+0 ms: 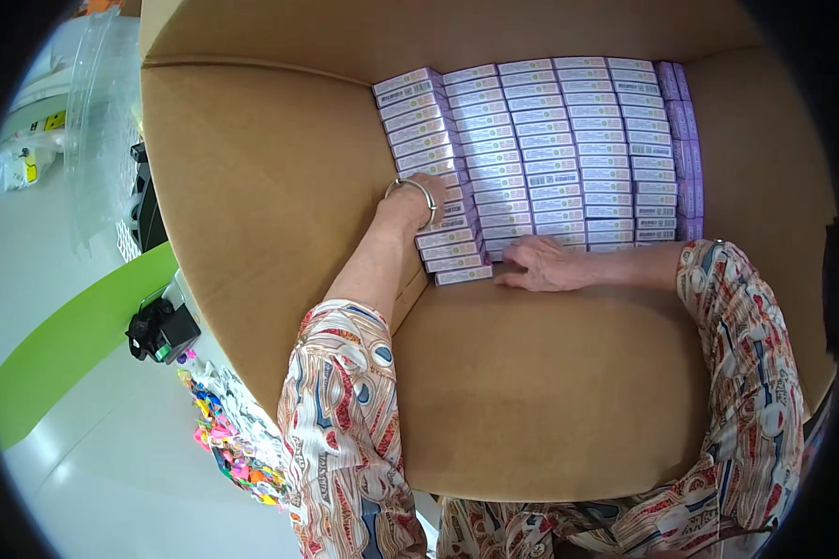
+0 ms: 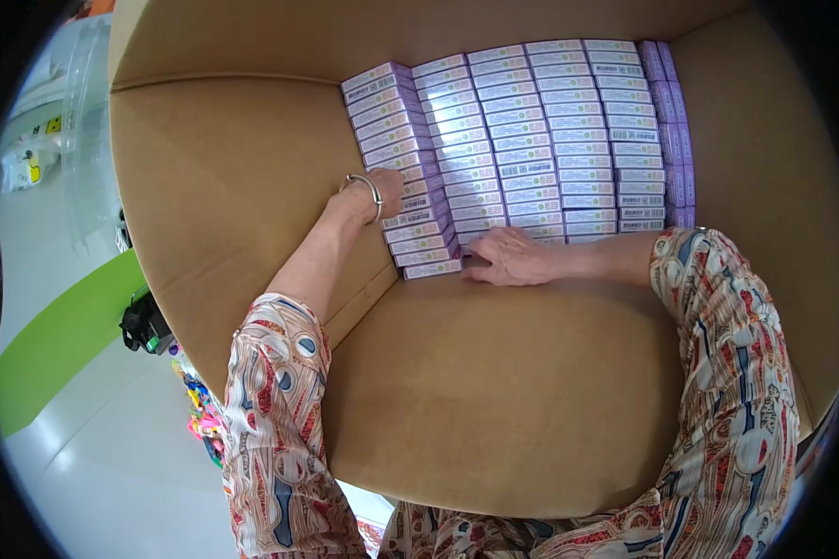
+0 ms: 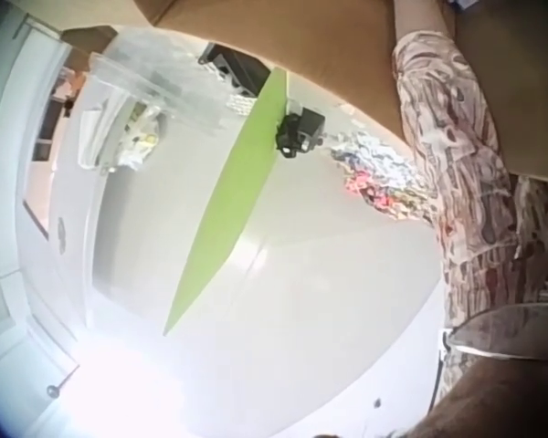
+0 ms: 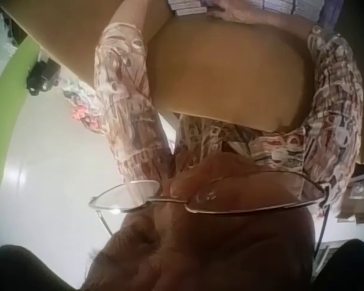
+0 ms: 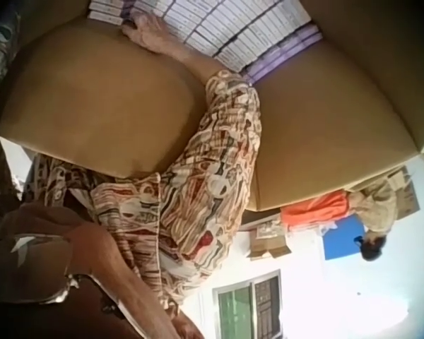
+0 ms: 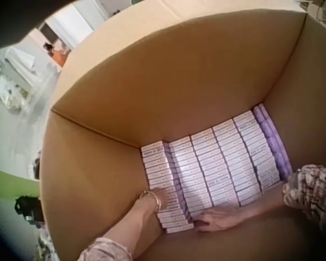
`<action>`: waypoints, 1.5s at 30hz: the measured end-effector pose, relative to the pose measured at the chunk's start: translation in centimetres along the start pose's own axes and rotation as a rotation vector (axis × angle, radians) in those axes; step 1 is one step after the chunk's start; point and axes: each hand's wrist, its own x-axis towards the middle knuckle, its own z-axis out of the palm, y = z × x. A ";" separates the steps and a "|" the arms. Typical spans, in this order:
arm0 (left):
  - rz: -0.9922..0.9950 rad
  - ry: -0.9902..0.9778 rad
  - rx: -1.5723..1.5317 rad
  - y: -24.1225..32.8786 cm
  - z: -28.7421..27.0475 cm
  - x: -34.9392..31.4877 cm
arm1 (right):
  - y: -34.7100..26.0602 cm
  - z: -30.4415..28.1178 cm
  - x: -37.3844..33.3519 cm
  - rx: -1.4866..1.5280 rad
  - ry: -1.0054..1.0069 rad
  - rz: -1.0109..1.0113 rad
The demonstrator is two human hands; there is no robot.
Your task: The person is assembling products by putting toy components into small cardboard boxes and then packing those boxes into a larger shipping carton.
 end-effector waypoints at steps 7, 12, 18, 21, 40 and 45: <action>-0.041 0.019 0.013 1.1 -0.5 0.4 | 2.0 2.6 4.2 0.044 0.163 -0.156; -0.015 0.039 -0.002 0.4 -0.2 0.5 | -0.1 2.4 4.2 0.071 0.234 -0.123; 0.020 0.022 -0.019 0.2 -0.8 0.9 | -1.3 2.1 4.3 0.139 0.237 0.052; 0.012 0.023 -0.032 -0.4 -0.5 0.6 | -1.1 1.9 4.1 0.145 0.249 0.063; 0.383 0.757 -0.241 -2.6 -4.7 -26.4 | -0.1 -1.2 8.3 -0.598 0.406 -0.618; 0.161 0.871 -0.402 -2.9 1.4 -30.3 | -1.3 -1.9 7.8 -0.678 0.343 -0.564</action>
